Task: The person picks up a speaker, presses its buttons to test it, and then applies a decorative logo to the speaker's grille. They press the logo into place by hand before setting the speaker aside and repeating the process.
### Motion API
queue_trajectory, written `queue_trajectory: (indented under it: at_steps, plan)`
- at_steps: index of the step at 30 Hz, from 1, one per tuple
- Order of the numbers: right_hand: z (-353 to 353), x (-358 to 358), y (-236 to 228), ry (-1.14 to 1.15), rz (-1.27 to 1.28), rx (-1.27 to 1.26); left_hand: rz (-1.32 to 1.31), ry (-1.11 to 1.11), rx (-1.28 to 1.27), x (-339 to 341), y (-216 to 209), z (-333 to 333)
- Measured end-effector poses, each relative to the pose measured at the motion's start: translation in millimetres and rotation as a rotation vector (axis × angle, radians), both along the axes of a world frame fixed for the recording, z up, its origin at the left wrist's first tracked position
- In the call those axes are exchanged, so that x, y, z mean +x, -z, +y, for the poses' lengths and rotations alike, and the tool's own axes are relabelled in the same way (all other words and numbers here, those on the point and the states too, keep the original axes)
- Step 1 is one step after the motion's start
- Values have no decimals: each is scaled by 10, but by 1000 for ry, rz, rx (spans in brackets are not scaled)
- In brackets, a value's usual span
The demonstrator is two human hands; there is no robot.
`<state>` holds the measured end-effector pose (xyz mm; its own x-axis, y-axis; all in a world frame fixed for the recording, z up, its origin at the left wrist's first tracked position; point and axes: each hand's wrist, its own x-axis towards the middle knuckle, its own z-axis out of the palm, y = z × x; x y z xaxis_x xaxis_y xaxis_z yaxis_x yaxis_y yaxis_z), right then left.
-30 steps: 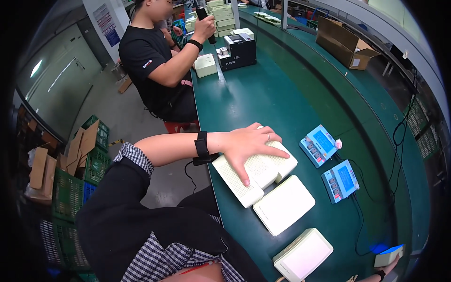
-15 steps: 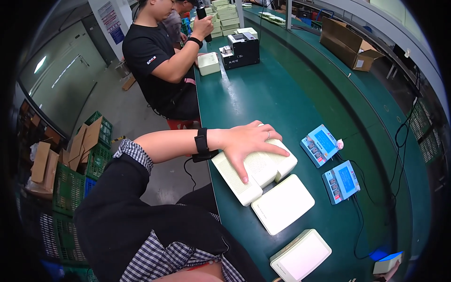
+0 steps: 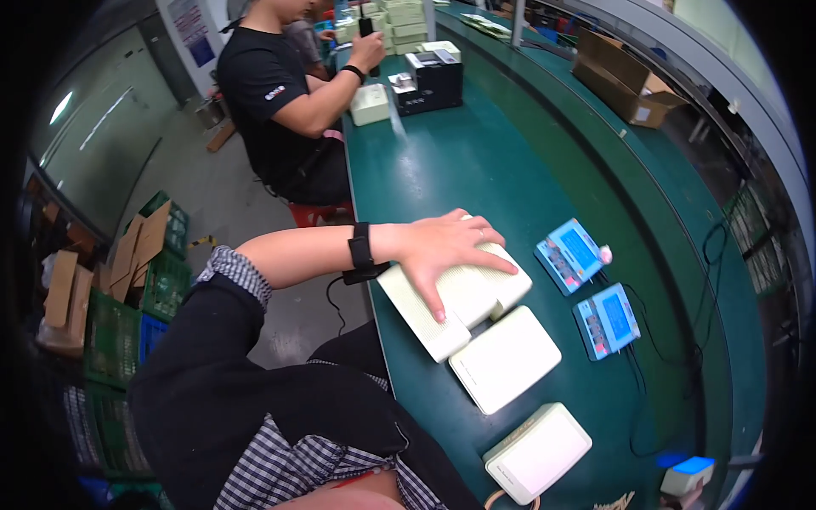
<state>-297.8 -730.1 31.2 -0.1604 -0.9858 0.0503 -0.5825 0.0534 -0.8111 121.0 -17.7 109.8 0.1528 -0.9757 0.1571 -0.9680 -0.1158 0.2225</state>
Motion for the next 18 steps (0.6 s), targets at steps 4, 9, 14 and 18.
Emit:
queue_trajectory:
  at_steps: [4,9,14,18]
  plan:
    - [-214,-780,235,88,233,-57,-47,127,-46,155,-14,-213]
    - [466,-580,174,22,403,0,-21,15,27,163,9,-102]
    - [2249,-887,-125,-470,479,-187,28,53,50,80,51,-251]
    - [3180,-1296,240,-406,599,-202,77,69,13,55,84,-328]
